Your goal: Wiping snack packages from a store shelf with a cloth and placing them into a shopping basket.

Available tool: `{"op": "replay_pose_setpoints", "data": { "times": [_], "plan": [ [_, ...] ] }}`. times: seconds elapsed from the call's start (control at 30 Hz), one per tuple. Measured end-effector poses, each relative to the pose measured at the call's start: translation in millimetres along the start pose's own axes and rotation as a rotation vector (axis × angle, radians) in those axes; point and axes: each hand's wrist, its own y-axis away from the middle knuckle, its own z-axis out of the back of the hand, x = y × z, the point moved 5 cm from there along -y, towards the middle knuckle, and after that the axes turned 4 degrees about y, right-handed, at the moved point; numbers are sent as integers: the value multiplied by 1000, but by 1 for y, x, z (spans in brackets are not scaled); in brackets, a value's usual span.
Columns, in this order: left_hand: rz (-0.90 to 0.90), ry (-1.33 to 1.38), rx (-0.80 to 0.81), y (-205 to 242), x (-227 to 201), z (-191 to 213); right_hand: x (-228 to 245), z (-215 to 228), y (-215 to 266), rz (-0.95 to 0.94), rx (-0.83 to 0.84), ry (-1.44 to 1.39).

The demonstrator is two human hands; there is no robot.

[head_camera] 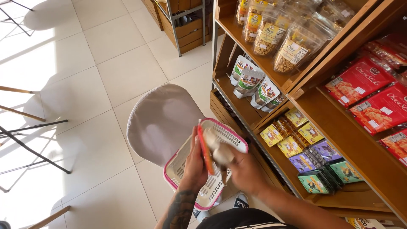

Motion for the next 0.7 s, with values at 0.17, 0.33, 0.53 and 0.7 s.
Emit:
{"op": "replay_pose_setpoints", "data": {
  "times": [0.17, 0.33, 0.53, 0.7],
  "plan": [
    [243, 469, 301, 23, -17, -43, 55, -50, 29, 605, 249, 761],
    [306, 599, 354, 42, -26, -63, 66, -34, 4, 642, 97, 1013],
    [225, 647, 475, 50, -53, -92, 64, -73, 53, 913, 371, 1097],
    [373, 811, 389, 22, -5, -24, 64, -67, 19, 863, 322, 1077]
  ]
}}
